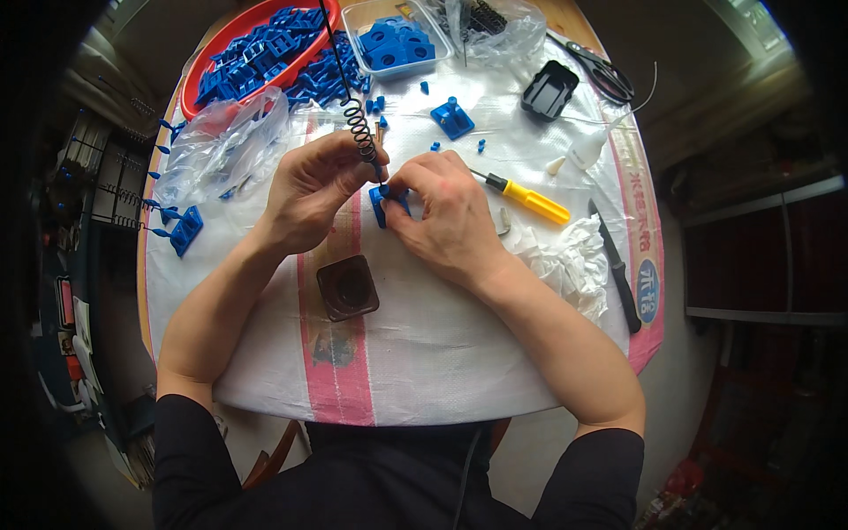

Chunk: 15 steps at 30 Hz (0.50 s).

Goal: The recorder is assembling small blue plastic fixtures with metal springs and thin wire rods on a table.

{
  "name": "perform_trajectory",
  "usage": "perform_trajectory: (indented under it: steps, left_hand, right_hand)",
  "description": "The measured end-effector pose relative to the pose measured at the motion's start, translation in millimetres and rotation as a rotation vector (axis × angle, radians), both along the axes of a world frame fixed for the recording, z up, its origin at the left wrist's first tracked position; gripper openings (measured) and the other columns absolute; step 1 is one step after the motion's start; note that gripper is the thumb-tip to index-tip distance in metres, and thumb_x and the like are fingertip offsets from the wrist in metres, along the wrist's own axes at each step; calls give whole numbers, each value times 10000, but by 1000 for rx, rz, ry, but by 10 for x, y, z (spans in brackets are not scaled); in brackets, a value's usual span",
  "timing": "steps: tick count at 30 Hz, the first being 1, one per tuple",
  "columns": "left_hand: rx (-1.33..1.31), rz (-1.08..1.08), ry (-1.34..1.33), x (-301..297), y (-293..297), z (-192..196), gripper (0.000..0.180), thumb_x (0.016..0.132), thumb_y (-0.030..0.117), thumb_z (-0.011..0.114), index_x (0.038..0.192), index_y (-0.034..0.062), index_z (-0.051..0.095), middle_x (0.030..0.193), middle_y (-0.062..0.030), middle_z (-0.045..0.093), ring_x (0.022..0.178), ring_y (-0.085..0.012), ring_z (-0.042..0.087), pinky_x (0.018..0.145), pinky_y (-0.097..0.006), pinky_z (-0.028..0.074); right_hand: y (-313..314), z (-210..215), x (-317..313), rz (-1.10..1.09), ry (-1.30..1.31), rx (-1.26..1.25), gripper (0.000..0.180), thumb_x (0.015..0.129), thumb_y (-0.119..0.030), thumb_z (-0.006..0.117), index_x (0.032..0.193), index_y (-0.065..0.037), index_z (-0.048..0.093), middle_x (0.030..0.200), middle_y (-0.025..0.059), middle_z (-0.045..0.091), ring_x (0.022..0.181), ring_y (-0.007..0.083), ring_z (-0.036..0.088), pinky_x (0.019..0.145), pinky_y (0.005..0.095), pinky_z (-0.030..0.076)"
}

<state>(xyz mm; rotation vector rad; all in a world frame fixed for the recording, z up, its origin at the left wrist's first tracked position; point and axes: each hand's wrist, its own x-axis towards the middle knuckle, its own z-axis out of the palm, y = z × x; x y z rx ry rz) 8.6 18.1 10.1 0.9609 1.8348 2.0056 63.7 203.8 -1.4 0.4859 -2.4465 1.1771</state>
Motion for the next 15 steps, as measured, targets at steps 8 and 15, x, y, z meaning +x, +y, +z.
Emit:
perform_trajectory:
  steps: [8,15]
  left_hand:
    - [3,-30,-15,-11,-11,4,150,958,70,626,1089,-3,642,981,-36,650,931,-114,610,866,-289,510]
    - [-52,8,157,-9,-3,37,136,925,-2,633,1059,0,658,936,-35,655,883,-108,614,826,-275,513]
  right_hand:
    - [10,5,-9,14,-10,16,142,731,-76,739,855,-44,678,898,104,656,878,304,591,789,396,478]
    - [17,6,-13,19,4,21,151,731,-79,738,866,-45,682,905,109,658,879,306,592,788,398,480]
